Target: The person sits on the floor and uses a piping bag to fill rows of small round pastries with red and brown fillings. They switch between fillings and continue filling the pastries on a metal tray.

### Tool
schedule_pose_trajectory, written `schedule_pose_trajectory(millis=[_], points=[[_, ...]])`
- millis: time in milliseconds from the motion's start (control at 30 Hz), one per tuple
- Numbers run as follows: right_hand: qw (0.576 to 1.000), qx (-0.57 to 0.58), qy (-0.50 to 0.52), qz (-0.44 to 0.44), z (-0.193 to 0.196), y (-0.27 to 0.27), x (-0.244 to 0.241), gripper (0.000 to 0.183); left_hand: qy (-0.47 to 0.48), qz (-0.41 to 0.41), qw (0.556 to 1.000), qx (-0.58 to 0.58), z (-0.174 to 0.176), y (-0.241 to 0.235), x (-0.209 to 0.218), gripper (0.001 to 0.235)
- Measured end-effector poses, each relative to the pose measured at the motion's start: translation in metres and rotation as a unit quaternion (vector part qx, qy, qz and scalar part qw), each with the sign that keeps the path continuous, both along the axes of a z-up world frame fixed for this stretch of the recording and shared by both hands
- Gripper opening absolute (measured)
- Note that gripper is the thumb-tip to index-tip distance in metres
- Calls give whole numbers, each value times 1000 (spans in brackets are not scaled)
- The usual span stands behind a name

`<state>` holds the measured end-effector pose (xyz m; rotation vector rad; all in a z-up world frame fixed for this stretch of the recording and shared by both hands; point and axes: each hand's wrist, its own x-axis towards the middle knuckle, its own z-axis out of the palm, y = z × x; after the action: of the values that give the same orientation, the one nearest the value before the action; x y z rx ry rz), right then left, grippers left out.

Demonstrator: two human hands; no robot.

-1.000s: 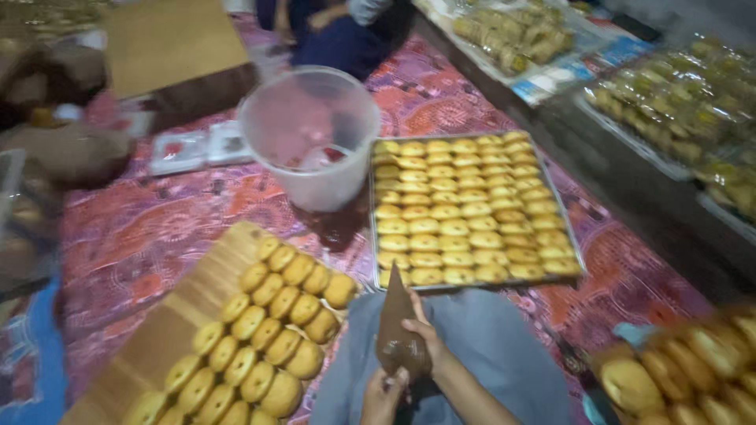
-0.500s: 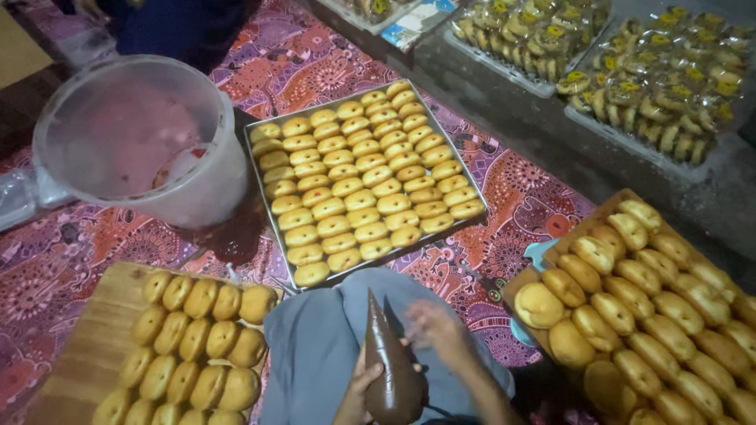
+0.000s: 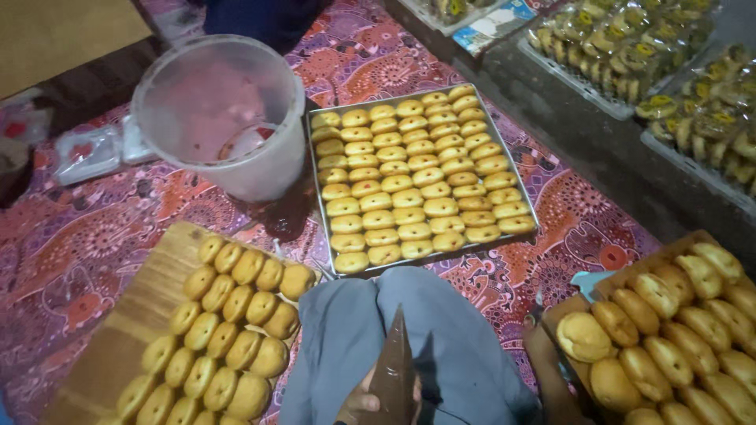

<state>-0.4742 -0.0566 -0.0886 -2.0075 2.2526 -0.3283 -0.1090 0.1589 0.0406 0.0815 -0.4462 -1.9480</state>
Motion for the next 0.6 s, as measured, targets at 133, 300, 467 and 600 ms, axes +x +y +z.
schedule_pose_trajectory(millis=[133, 300, 467, 600], points=[[994, 113, 8, 8, -9, -9, -15, 45, -61, -12, 998, -29, 25, 7, 7, 107], [950, 262, -167, -20, -11, -12, -10, 47, -215, 23, 976, -13, 39, 19, 16, 111], [726, 279, -628, 34, 49, 19, 39, 64, -374, 84, 923, -40, 46, 32, 19, 109], [646, 346, -613, 297, 134, 51, 56, 78, -379, 85, 921, 4, 50, 39, 14, 110]])
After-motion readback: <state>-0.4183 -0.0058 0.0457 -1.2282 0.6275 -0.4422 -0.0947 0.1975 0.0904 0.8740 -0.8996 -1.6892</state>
